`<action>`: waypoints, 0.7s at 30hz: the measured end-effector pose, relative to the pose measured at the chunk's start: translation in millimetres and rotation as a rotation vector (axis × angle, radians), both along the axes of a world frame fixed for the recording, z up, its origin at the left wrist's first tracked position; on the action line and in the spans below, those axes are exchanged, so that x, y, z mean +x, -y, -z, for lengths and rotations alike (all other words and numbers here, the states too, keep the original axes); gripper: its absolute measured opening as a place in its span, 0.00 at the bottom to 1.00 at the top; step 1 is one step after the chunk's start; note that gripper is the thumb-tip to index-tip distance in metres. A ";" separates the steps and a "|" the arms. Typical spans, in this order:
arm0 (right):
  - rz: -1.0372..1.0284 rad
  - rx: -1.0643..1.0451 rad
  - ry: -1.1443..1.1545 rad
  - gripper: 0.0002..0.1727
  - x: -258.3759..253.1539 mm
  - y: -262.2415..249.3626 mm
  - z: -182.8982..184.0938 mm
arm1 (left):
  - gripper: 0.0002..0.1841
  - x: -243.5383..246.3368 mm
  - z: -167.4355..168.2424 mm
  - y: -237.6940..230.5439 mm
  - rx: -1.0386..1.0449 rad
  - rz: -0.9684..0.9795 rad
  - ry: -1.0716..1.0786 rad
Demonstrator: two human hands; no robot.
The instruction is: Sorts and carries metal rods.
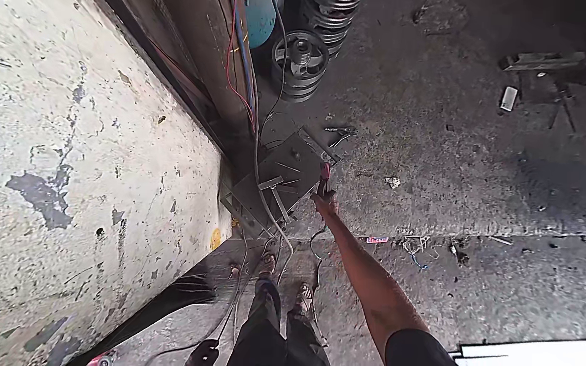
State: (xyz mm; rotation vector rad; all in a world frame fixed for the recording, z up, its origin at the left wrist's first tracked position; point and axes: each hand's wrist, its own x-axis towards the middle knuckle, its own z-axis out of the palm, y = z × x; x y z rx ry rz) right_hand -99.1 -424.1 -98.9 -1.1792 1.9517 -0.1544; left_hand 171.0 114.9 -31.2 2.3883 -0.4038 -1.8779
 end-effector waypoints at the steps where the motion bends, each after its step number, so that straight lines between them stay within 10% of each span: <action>1: -0.064 0.004 0.001 0.52 7.0 4.8 1.1 | 0.19 0.5 3.1 1.5 -0.038 0.023 0.021; 12: -0.242 -0.279 -0.105 0.55 57.6 33.5 19.2 | 0.13 3.1 -30.1 68.2 -0.270 -0.008 0.199; 21: -0.108 -0.060 0.373 0.29 -37.7 -220.7 -19.5 | 0.09 -15.8 -83.1 232.9 -0.988 -0.255 0.022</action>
